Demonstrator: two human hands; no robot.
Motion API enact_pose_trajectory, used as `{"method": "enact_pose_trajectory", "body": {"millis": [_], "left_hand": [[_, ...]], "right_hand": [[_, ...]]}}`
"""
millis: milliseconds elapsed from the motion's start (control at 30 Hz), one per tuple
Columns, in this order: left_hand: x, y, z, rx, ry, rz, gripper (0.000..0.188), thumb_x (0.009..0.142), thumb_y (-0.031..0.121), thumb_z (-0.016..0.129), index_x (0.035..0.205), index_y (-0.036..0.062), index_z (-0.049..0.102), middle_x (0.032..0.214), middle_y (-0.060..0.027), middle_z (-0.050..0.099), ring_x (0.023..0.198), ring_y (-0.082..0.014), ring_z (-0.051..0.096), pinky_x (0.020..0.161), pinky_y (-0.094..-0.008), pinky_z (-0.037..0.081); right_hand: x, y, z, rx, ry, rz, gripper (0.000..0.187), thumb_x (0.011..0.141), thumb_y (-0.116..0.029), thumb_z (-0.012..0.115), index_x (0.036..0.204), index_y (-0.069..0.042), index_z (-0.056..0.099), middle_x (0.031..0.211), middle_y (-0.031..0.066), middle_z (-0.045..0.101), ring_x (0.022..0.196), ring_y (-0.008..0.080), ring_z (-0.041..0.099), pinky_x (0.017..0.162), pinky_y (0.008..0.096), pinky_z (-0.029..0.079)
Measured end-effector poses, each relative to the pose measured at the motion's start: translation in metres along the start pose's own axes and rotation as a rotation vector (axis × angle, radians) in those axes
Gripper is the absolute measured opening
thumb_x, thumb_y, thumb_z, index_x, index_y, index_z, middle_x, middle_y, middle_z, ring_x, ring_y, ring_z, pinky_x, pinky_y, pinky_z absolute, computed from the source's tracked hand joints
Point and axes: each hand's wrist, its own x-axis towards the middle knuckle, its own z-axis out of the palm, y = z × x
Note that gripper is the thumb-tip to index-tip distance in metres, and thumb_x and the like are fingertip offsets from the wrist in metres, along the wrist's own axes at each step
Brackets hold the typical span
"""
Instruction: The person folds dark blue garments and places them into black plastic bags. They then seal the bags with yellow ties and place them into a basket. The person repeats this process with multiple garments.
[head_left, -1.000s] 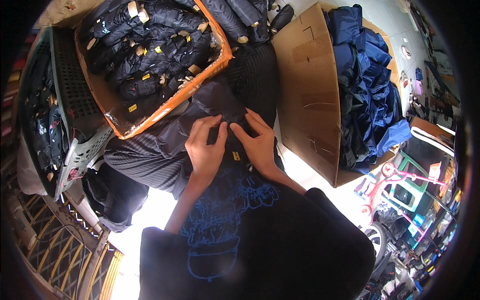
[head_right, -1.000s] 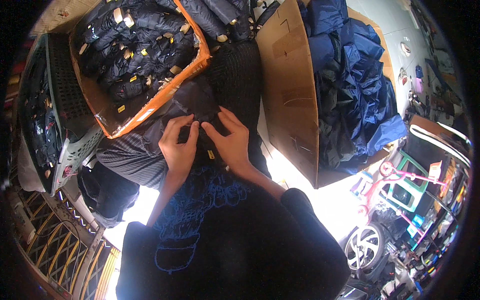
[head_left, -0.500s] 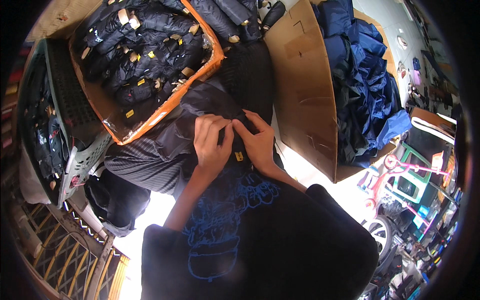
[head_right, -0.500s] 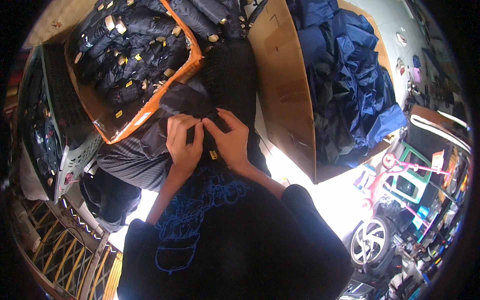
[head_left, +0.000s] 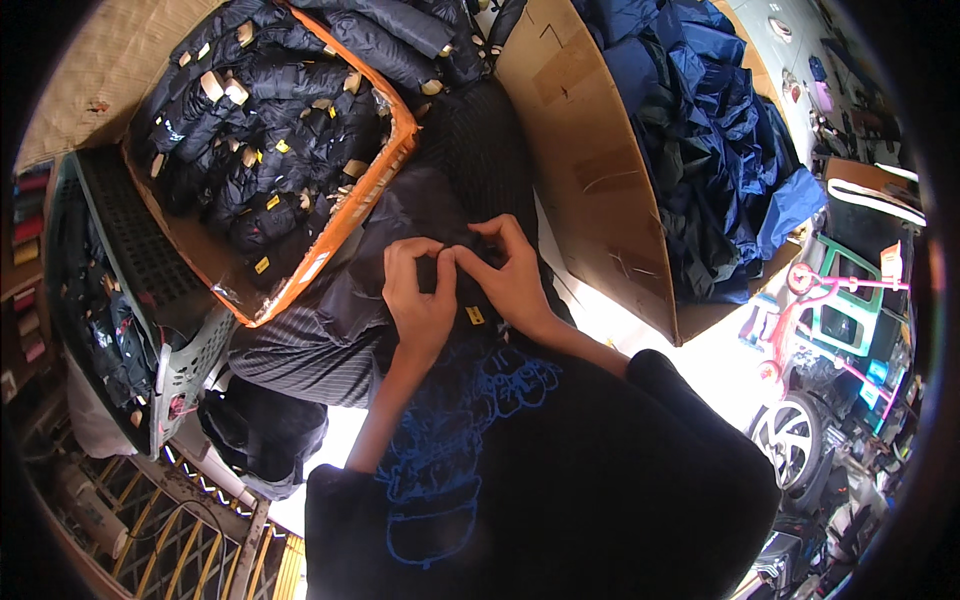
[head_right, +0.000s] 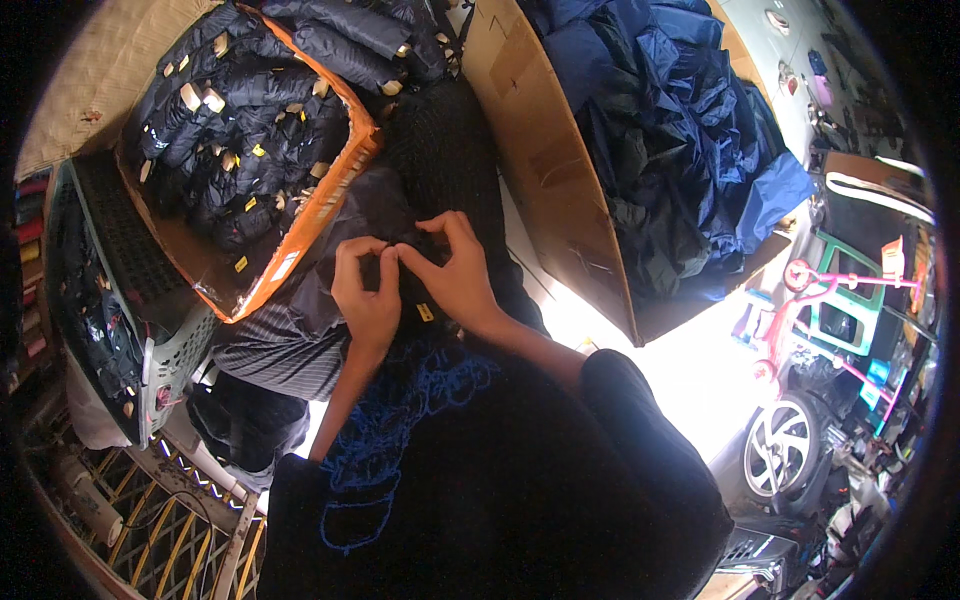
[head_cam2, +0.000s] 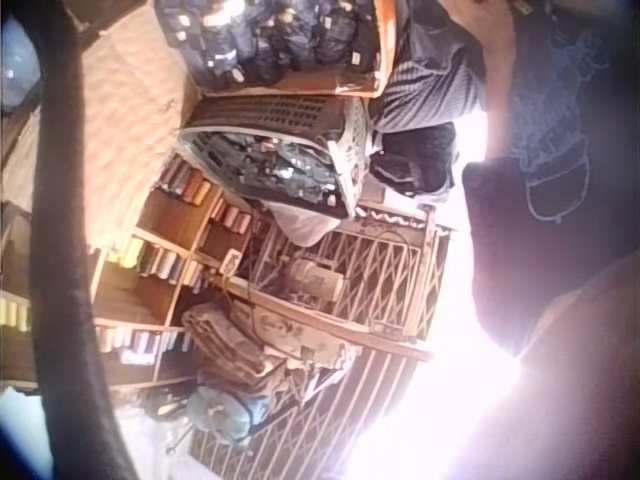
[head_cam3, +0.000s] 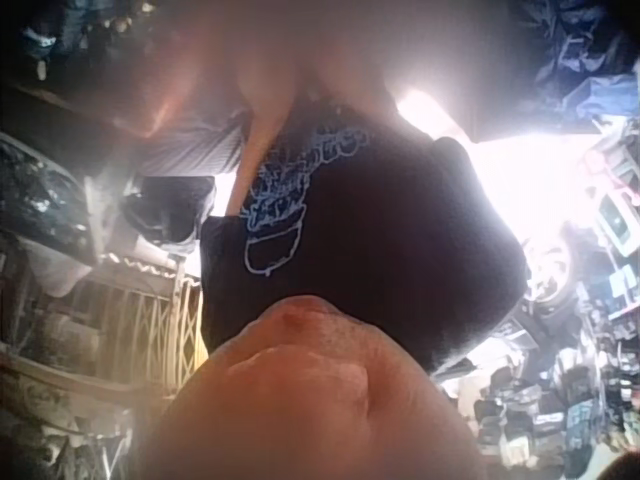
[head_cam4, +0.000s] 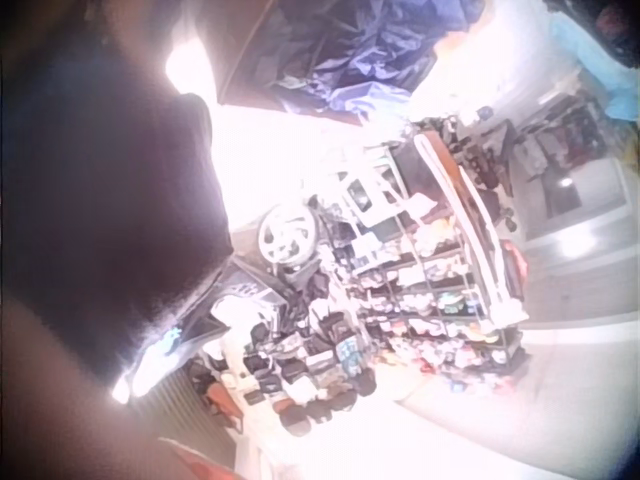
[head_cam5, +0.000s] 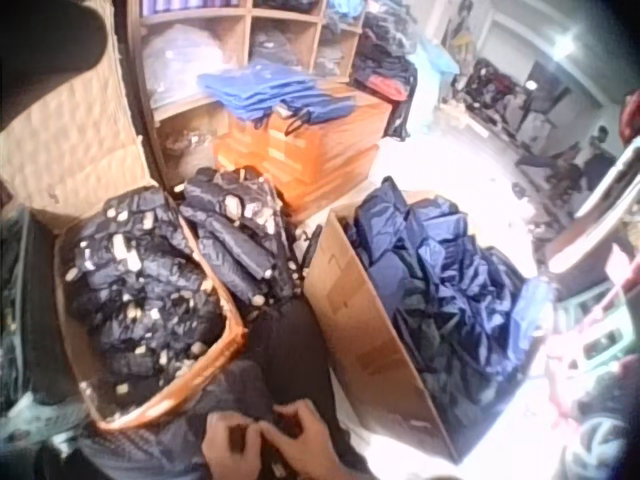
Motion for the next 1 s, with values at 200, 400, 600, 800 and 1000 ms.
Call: {"method": "enact_pose_trajectory", "body": {"millis": [200,400,600,800,1000], "left_hand": [[0.002,0.0,0.002,-0.036,-0.009,-0.016,0.009,0.083,-0.004,0.063,0.085,-0.0007,0.055,0.083,-0.0118,0.058,0.079,-0.0268,0.058,0.072,-0.0356,0.045],[0.003,0.007,0.006,-0.041,-0.024,0.013,0.007,0.084,-0.004,0.061,0.085,-0.0008,0.055,0.084,-0.0127,0.057,0.08,-0.0283,0.056,0.073,-0.0362,0.045],[0.006,0.002,0.004,0.035,-0.034,0.111,0.006,0.086,-0.002,0.06,0.087,-0.0004,0.055,0.084,-0.0112,0.057,0.079,-0.0246,0.056,0.074,-0.034,0.045],[0.006,0.003,0.008,-0.278,0.048,-0.358,0.007,0.095,0.006,0.054,0.093,-0.0007,0.053,0.083,-0.0065,0.056,0.08,-0.0118,0.055,0.074,-0.0266,0.045],[0.007,-0.006,0.004,0.04,0.062,0.139,0.006,0.085,-0.003,0.061,0.087,0.0002,0.056,0.083,-0.0105,0.057,0.078,-0.0245,0.057,0.073,-0.0329,0.046]], "right_hand": [[0.001,0.002,-0.004,0.234,-0.015,0.087,0.038,0.083,-0.019,0.071,0.113,-0.003,0.053,0.105,0.0076,0.054,0.099,0.0165,0.053,0.086,0.031,0.042],[0.008,0.01,-0.007,0.318,-0.193,0.145,0.048,0.082,-0.021,0.073,0.12,-0.005,0.049,0.113,0.0083,0.054,0.102,0.0159,0.05,0.091,0.0308,0.04],[0.009,0.01,-0.005,0.198,-0.131,0.143,0.056,0.076,-0.023,0.079,0.117,-0.003,0.046,0.105,0.0084,0.053,0.101,0.016,0.051,0.091,0.0311,0.041],[0.004,0.014,0.003,0.164,-0.101,0.049,0.054,0.076,-0.018,0.079,0.113,-0.003,0.042,0.103,0.0089,0.052,0.1,0.0154,0.051,0.087,0.03,0.042],[0.004,-0.004,0.0,0.251,-0.111,0.146,0.053,0.075,-0.012,0.079,0.11,-0.003,0.041,0.101,0.0083,0.051,0.102,0.0143,0.051,0.087,0.0297,0.043]]}}
